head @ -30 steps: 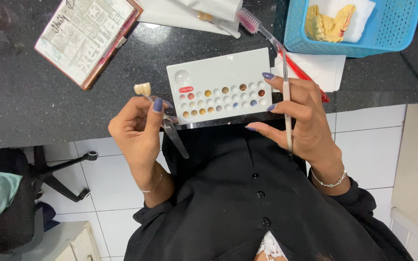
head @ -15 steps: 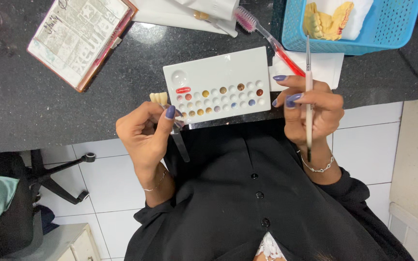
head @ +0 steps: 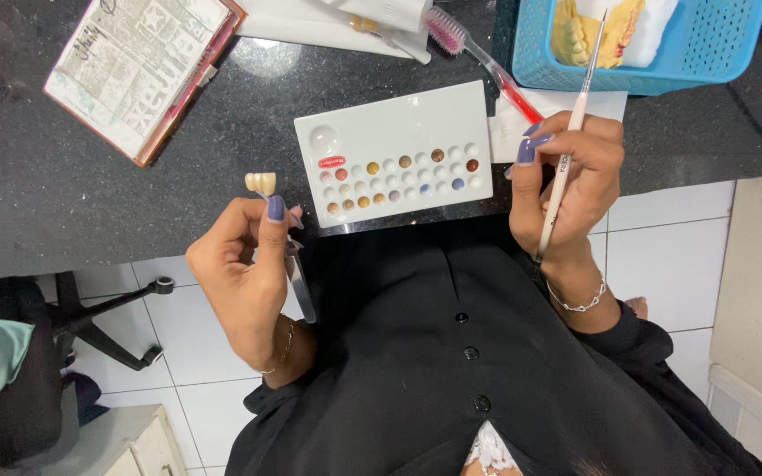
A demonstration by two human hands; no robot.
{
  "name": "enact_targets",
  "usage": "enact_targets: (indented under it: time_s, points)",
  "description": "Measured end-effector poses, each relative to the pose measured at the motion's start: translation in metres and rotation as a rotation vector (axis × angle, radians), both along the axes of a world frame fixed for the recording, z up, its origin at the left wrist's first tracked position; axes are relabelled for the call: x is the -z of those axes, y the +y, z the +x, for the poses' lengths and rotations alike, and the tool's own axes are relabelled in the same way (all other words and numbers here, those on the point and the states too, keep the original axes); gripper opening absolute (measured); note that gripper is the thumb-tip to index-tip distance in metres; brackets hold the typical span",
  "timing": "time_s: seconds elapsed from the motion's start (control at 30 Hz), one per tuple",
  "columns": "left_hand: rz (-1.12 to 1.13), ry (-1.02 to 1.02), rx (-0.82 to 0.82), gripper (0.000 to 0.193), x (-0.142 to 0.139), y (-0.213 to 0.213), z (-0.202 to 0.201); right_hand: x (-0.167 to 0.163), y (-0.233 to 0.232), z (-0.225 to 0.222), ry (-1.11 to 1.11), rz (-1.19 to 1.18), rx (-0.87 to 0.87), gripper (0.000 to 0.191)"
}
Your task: The person sits at a dental lab bench and brushes a denture with a toothbrush, then holds a small denture tooth against a ceramic shade guide while applying material to it with a fine brush, comparing the tooth to the shade tabs.
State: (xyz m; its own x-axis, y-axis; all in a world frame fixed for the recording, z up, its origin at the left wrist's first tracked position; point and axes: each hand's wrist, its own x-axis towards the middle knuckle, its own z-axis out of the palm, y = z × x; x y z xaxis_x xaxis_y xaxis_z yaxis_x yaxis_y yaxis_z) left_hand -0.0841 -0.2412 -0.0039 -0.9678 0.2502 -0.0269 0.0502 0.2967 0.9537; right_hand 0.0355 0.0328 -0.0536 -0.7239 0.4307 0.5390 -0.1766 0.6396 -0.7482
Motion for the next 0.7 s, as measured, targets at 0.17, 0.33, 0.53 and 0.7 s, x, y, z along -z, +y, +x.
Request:
enact_targets:
  time_s: [0.17,0.33,0.53,0.7]
  points:
    - [0.044,-0.025,0.045,0.023,0.002,0.006,0.0,0.001,-0.003,-0.002,0.022,-0.069,-0.037,0.019]
    - [0.062,-0.052,0.037,0.022,0.002,0.011,-0.001,0.001,-0.002,-0.001,0.006,-0.048,-0.032,0.018]
    - [-0.005,0.125,0.132,0.017,0.002,0.018,-0.005,0.004,-0.004,-0.006,0.085,-0.072,-0.006,0.017]
    - [0.049,0.217,0.153,0.017,0.007,0.018,-0.012,0.0,-0.005,-0.011,0.237,-0.123,0.025,0.018]
